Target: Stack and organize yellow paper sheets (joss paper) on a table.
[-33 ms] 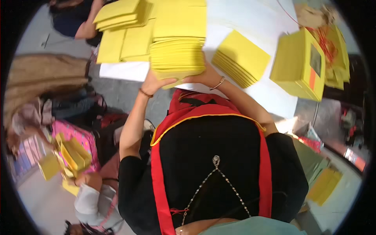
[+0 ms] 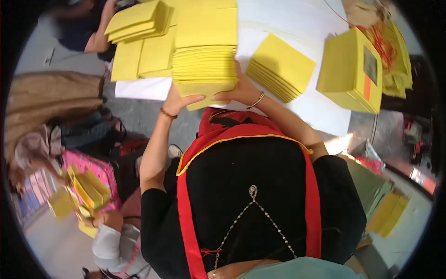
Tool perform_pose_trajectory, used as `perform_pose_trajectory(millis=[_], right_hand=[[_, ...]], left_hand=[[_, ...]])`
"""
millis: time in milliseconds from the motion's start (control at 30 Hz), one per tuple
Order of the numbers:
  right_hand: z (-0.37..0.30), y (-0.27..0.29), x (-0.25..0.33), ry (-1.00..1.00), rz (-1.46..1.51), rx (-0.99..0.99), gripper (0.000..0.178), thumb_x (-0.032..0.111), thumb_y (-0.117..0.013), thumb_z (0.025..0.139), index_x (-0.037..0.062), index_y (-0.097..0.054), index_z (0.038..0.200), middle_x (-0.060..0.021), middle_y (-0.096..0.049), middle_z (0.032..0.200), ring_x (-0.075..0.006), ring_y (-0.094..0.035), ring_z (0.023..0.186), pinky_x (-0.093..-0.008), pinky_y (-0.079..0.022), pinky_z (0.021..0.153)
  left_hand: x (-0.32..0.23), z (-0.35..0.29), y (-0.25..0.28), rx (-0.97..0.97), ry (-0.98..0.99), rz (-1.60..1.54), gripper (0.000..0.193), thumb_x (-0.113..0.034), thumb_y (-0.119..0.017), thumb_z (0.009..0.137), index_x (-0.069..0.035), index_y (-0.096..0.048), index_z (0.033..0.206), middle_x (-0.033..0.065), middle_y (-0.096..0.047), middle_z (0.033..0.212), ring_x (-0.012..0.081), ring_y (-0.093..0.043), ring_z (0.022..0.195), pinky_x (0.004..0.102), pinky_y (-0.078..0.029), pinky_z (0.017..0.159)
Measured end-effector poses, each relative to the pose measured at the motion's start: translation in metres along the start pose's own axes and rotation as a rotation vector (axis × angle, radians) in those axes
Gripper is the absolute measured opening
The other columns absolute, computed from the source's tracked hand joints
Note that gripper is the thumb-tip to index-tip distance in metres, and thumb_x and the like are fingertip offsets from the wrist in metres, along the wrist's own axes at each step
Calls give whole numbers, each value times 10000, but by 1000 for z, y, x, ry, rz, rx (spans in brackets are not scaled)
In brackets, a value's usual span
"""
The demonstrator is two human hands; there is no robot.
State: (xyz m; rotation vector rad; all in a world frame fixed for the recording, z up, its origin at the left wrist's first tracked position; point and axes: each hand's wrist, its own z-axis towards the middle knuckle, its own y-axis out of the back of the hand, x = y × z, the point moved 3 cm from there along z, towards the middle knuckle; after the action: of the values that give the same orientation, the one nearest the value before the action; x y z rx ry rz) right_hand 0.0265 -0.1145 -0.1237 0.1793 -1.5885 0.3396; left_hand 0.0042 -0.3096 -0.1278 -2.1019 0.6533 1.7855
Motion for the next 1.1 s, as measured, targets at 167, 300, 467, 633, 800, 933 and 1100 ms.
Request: perform_pose_trajectory(millis=[167,300,467,633,800,933,1100], right_hand=[[-22,35,59,109,222,-48,888,108,-674,750,123,-57,1388,-142,-373,1316,-216,-431,1156,-385,-336,988],[-38,69,74,-206,396,-94,647,510,-334,910,164,-112,1409,-126,-498,1203,-200,-492,1080,-331,-380,917],[-56,77,109,-265,104,-154,697,380,-478,880,161,-90,1417,-104,-490,1180,-176,-478,1076,-298,-357,935],[-68,93,114,-279,-24,-114,732,210,-566,823,154,-131,1409,-84,-448,1225,-156,-467,1089,-285,-363,932],[-78,126,120,-184,327,-306,657,191,-641,764,85,-294,1311,-85,-478,1142,-159,-497,1057,-301,-424,882],[-82,157,108,-73,555,-400,472,217,-623,790,52,-413,1179,-53,-520,1091,-131,-529,1016,-291,-450,873],[-82,166,84,-16,501,-568,442,229,-629,788,-2,-444,1117,-83,-561,1010,-149,-595,912,-262,-524,749]], left_hand=[[-42,11,-3,245,87,-87,808,-131,-739,600,21,-342,1287,116,-496,1210,212,-465,1116,328,-356,957],[-78,33,-22,565,273,-33,838,-170,-741,588,3,-337,1302,121,-508,1198,217,-476,1114,334,-378,944],[-114,69,-63,786,461,10,812,-170,-710,636,-9,-308,1323,151,-515,1187,209,-541,1042,312,-433,891],[-135,97,-87,956,442,197,734,-295,-669,736,-46,-312,1326,110,-525,1178,169,-542,1038,302,-457,853],[-135,148,-68,736,169,-209,715,-593,-374,858,-59,-333,1332,132,-449,1289,187,-514,1119,312,-450,918],[-124,146,-85,443,179,-610,730,-594,-321,869,-64,-223,1361,174,-381,1333,270,-433,1200,448,-415,956],[-109,146,-114,298,64,-499,634,-455,-535,849,-53,-323,1291,126,-479,1222,229,-511,1088,360,-437,916]])
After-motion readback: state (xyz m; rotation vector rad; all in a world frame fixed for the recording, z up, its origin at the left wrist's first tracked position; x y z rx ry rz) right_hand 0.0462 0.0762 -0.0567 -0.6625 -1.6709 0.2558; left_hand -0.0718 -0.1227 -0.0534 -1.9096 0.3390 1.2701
